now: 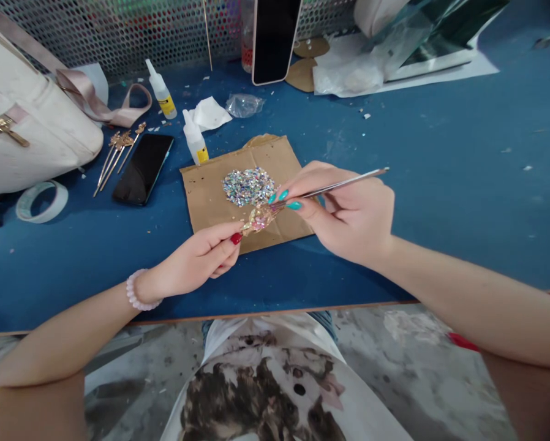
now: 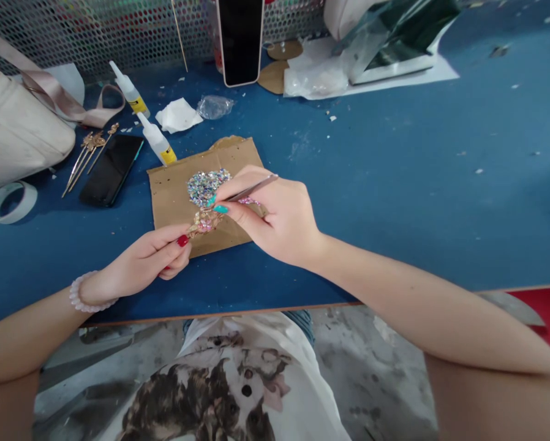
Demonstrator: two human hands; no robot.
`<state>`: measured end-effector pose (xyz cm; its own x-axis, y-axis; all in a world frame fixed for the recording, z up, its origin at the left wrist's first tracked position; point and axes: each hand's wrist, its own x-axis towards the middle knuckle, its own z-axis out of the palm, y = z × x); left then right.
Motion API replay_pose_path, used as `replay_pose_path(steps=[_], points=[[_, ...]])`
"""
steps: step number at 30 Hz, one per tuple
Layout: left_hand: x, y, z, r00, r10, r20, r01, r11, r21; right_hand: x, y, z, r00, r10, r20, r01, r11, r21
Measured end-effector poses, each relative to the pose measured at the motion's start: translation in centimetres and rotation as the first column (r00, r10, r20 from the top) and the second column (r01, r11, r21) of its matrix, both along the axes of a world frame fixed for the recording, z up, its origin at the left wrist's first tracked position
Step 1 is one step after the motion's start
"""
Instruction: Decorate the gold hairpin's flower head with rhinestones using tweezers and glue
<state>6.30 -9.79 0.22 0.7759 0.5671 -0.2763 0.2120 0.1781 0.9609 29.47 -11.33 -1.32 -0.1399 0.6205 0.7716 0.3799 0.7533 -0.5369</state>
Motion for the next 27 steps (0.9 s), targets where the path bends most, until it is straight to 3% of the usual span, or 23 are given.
replay_pose_path(steps=[6, 16, 27], points=[[0.07, -0.13, 0.21, 0.999, -0.008, -0.045, 0.013, 0.994, 0.109, -0.1, -0.22, 0.02, 0.999, -0.046, 0.018, 0.045, 0.999, 0.021], [-0.1, -0.41, 0.21, 0.981, -0.02, -0.193, 0.092, 0.924, 0.372, -0.09, -0.55, 0.16, 0.999, -0.021, 0.025, 0.023, 0.999, -0.046], [-0.13, -0.16, 0.28, 0.986, -0.054, -0.158, 0.102, 0.944, 0.315, -0.04, -0.77, 0.9, 0.99, 0.003, -0.144, -0.052, 0.94, -0.336]])
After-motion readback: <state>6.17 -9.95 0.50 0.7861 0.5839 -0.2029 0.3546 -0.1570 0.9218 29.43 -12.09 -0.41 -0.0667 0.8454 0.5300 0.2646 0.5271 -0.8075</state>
